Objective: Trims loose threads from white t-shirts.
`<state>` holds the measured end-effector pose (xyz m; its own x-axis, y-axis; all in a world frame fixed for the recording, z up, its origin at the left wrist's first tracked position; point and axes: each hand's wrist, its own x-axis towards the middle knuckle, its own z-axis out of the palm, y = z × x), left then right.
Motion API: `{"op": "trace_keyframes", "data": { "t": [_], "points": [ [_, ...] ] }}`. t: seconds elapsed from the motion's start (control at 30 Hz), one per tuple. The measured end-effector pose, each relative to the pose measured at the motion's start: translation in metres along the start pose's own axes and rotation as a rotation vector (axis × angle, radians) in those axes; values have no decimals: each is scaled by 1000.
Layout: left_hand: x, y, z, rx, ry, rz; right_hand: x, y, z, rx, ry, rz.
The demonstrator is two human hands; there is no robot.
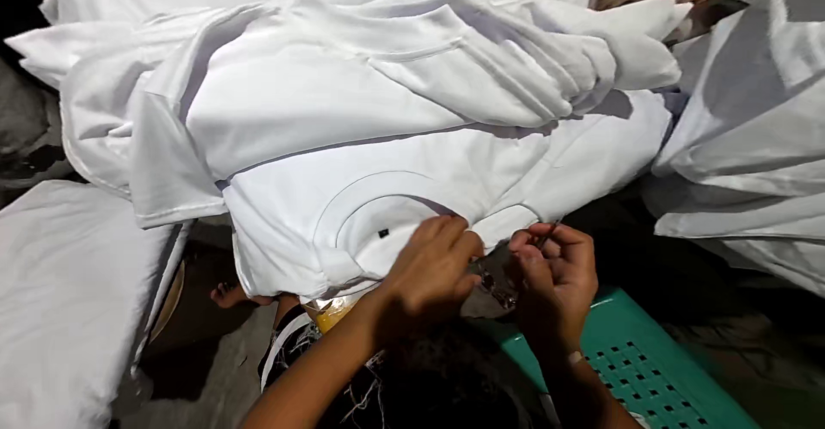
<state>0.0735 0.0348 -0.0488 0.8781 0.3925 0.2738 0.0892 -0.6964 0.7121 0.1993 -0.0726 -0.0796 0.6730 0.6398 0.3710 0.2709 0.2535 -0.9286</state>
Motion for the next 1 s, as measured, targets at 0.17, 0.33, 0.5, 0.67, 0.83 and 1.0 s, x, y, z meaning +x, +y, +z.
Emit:
{"op": "trace_keyframes", "data": {
  "t": [0.17, 0.33, 0.5, 0.67, 0.83, 1.0],
  "points": [
    [17, 7, -22, -481, 171, -17, 1, 0, -4, -66, -64, 3],
    [14, 11, -28, -758, 219, -56, 11, -4, 8, -188, 32, -200],
    [3, 31, -16, -302, 212, -38, 28, -8, 22, -321, -15, -350],
    [4, 47, -1, 181, 313, -109, 33, -14, 38, 346, -70, 227],
    [19, 10, -7, -39, 414, 9, 39, -12, 25, 681, -139, 467],
    [23, -4, -3, 21, 526, 162, 32, -7, 23, 618, -187, 400]
  ]
}}
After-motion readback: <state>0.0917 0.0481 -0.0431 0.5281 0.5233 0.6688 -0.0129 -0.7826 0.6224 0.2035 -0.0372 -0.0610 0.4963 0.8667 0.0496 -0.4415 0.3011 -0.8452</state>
